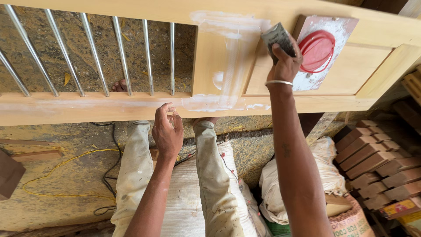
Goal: The person applies a white substance to a wooden headboard using a putty knife. They spread the filler across the slats and the frame, smoothing it into the grooves and corners.
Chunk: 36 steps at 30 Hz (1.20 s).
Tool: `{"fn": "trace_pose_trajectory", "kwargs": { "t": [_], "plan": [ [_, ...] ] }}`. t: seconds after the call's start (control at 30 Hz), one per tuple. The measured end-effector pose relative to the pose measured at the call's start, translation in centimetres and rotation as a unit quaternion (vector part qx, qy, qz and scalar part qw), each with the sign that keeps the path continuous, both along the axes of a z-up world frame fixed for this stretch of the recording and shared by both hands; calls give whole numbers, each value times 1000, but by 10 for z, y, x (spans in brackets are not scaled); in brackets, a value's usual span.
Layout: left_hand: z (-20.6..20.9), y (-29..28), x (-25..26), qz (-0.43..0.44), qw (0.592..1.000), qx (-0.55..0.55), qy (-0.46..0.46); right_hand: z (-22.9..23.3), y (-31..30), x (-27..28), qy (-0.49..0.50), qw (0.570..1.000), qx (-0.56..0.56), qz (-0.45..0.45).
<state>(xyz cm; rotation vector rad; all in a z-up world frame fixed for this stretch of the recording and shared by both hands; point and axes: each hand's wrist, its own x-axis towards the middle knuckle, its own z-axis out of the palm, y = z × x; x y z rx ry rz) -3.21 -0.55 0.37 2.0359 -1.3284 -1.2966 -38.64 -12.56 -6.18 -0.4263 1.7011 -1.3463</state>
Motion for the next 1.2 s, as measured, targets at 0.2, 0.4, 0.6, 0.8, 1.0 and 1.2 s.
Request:
{"fn": "trace_pose_trajectory", "kwargs": {
  "t": [0.2,0.4,0.6,0.8,1.0,1.2],
  "plan": [
    [-2,14,-6,-21,999,20,-13,-7,9,-2,17,1000,-7,12],
    [-3,19,-12,-39,999,14,-22,-20,11,-14,-6,1000,-29,2],
    [-4,25,-13,-54,998,1,-18,-33,30,-16,-23,997,-68,5],
    [-6,31,-11,-48,999,10,-11,-33,25,-6,12,998,-68,5],
    [-10,34,-10,-64,998,3,-29,-25,22,-6,-14,997,-66,26],
    [-7,31,-12,-54,998,11,-5,2,22,-22,30,983,-59,173]
  ]
}}
